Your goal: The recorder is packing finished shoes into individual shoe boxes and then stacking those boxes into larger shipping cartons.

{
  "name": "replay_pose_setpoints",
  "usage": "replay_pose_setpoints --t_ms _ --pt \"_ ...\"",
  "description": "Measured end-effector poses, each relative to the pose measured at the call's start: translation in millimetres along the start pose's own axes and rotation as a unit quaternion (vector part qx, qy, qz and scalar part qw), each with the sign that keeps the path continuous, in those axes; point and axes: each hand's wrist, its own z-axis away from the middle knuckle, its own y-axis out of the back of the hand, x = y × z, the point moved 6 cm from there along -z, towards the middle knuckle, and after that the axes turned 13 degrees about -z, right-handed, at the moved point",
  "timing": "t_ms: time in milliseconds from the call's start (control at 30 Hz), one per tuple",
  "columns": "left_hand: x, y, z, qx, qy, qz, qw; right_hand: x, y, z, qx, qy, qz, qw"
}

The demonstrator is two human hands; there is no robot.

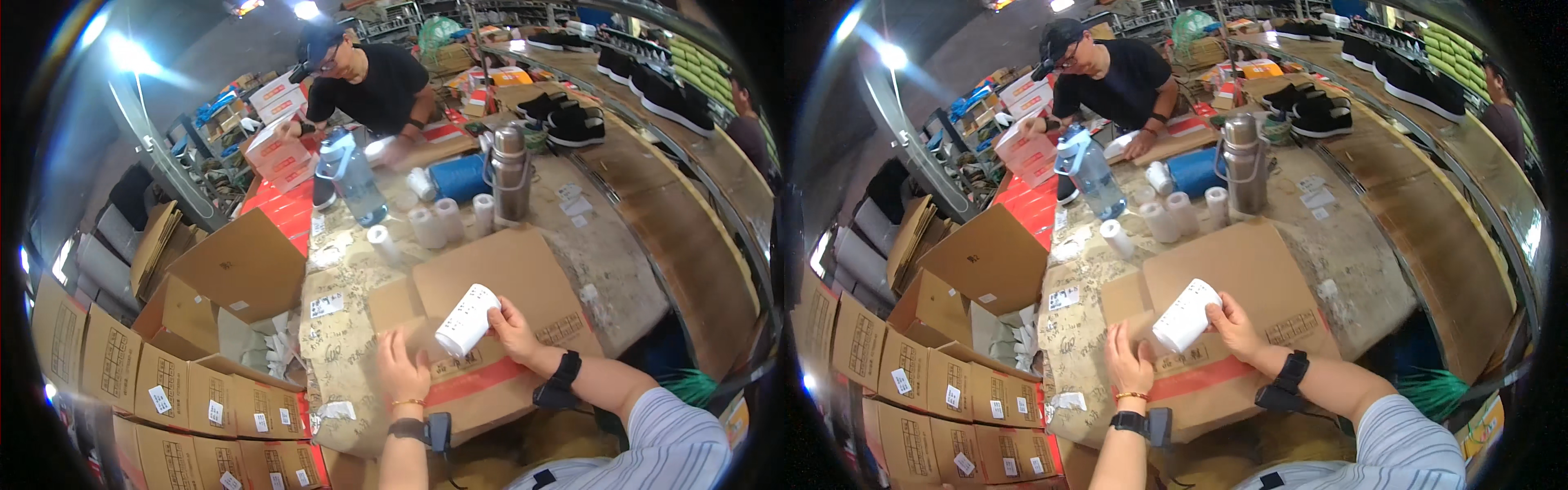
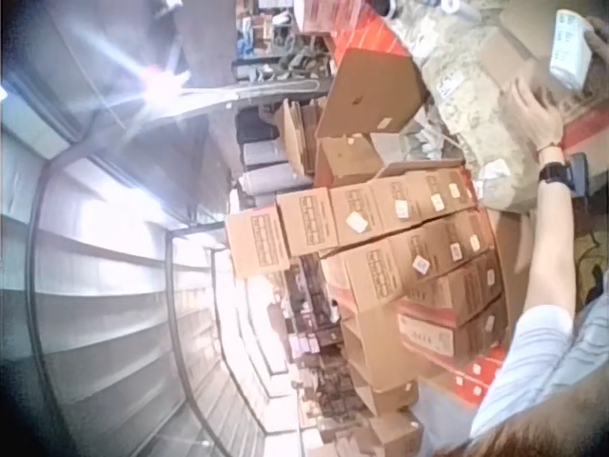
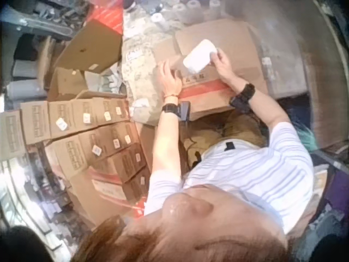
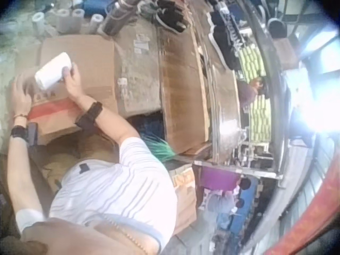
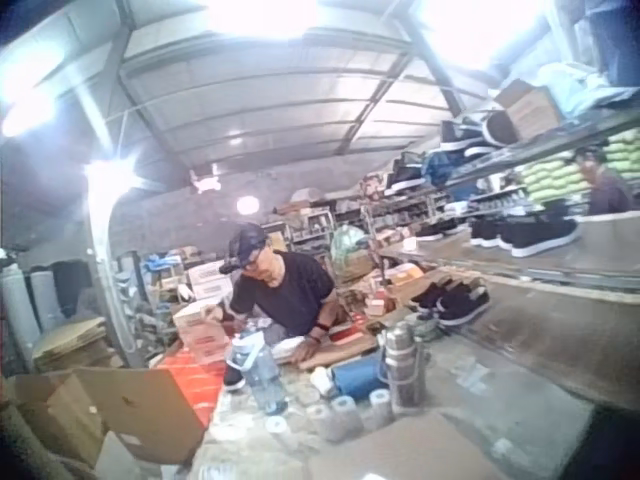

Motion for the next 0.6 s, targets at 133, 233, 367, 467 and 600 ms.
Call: replay_pose_setpoints --t_ms 133,233,367,467,600 --pt "18 -3 4 -0.007 -0.043 0.082 0.996 17 28 23 0.005 0.038 0.100 0.994" --pt "53 -17 20 -0.063 0.023 0.244 0.967 13 26 26 -0.039 0.072 0.120 0.989" --pt "64 -27 30 -0.196 0.278 0.511 0.789 9 21 29 -0.077 0.098 0.156 0.980" --pt "40 -41 32 -0.145 0.229 0.578 0.770 8 12 30 -0.143 0.139 0.211 0.957" --pt "38 -27 24 -0.171 0.228 0.547 0.788 8 14 30 -0.165 0.156 0.241 0.944"
